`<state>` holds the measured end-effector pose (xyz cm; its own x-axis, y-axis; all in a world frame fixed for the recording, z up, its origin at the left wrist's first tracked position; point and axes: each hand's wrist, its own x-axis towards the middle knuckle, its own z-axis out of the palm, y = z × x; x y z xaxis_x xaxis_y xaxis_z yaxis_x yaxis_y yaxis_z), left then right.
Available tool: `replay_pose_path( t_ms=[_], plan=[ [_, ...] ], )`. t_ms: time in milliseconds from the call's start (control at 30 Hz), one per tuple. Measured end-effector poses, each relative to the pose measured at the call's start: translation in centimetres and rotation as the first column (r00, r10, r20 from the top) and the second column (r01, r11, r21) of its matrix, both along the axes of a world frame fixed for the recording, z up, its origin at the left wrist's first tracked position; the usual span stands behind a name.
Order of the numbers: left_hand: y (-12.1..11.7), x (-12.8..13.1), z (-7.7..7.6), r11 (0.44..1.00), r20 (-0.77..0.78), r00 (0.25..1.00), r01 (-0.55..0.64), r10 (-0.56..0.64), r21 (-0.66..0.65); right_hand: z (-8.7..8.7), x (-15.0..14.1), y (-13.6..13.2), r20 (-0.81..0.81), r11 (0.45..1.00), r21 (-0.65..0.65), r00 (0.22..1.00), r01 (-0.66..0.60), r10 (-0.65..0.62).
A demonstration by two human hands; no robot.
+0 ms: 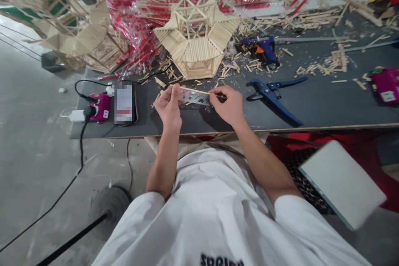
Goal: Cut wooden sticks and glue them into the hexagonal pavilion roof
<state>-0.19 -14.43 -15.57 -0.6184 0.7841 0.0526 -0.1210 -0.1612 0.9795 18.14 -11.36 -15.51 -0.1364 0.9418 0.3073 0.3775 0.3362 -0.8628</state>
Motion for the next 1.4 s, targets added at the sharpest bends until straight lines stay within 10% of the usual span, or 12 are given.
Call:
replay_pose_path(
  t_ms=[1400],
  plan=[
    [-0.08,0.07,0.06,1.0,0.056,0.998,-0.02,0.018,0.025,-0.43,0.36,0.62,-0.034,0.998,-0.008,0.997,-0.065,0.064]
  ],
)
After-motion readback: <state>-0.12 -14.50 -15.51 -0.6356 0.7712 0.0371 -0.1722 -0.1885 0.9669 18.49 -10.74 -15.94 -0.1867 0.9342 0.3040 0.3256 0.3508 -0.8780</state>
